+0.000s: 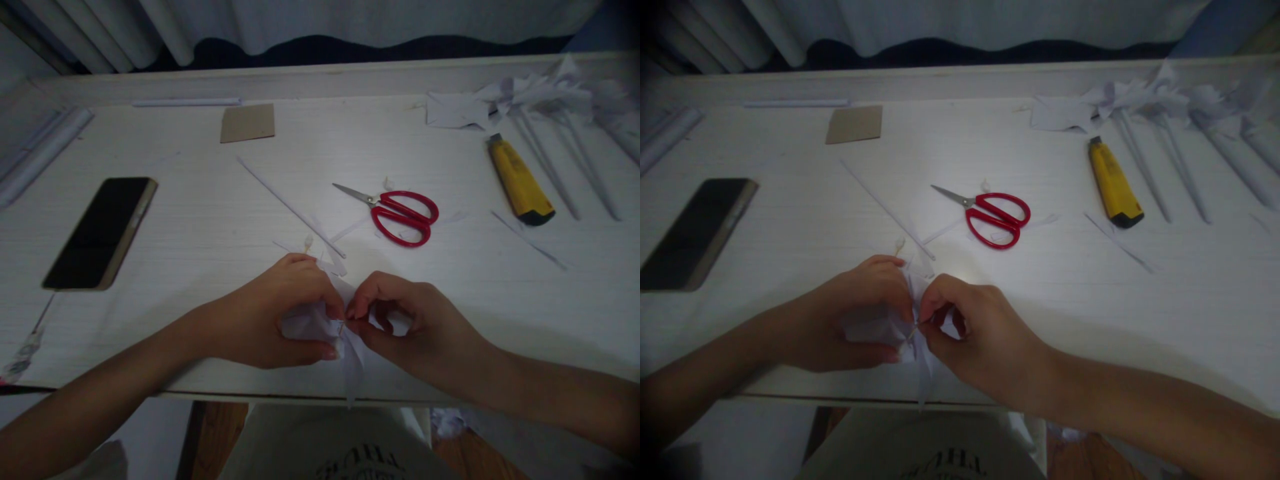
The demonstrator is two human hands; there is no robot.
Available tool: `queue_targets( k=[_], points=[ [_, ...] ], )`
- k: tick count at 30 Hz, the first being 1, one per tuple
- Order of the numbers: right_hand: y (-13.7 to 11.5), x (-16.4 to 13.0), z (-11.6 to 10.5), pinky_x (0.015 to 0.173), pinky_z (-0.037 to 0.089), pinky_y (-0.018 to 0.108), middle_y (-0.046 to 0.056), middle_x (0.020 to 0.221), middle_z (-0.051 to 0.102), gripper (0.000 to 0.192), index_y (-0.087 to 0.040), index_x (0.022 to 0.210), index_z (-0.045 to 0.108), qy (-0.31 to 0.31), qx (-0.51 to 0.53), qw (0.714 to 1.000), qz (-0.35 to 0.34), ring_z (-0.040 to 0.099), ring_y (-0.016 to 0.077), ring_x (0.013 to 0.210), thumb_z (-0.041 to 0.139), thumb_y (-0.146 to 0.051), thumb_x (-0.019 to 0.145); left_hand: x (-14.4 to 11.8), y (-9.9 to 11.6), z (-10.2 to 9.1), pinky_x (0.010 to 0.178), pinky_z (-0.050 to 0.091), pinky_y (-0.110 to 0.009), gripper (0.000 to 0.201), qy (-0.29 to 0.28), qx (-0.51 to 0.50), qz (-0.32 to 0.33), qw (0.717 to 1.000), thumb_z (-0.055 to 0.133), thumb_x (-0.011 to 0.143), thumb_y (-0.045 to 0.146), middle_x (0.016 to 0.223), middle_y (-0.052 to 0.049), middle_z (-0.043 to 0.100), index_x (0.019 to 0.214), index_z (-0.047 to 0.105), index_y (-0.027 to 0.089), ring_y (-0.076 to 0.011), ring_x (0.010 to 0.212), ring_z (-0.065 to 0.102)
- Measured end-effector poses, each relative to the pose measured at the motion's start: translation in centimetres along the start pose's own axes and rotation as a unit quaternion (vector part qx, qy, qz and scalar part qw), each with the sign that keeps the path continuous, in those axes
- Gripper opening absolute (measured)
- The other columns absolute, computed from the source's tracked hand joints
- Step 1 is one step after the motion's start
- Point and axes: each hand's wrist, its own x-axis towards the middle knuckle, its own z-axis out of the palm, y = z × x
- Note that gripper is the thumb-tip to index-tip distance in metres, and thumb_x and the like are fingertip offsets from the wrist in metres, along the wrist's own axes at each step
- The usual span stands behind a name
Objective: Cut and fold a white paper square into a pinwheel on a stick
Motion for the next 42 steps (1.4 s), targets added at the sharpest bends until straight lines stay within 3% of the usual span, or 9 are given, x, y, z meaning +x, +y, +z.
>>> queue_targets(
  k=[10,42],
  points=[
    [0.03,0.14,-0.03,0.05,0.039,0.021,-0.003,0.067,0.055,0.012,-0.02,0.074,0.051,-0.007,0.0,1.0,0.023,0.048,0.0091,0.057,0.05,-0.009,0.069,-0.12,-0.25,-0.02,0.098,0.017,-0.035,0.012,0.002,0.004,0.045,0.999,0.057,0.072,0.029,0.074,0.004,0.062,0.082,0.059,0.022,-0.0118,0.081,0.052],
    [-0.21,-0.08,-0.05,0.052,0.04,0.021,-0.005,0.07,0.056,0.015,-0.022,0.078,0.05,-0.029,-0.013,0.999,0.007,0.047,0.0081,0.058,0.054,-0.011,0.068,-0.11,-0.01,0.22,0.096,0.019,-0.034,0.015,0.008,0.014,0.024,1.0,0.057,0.069,0.03,0.079,0.003,0.059,0.082,0.055,0.022,-0.0129,0.082,0.05]
  ],
)
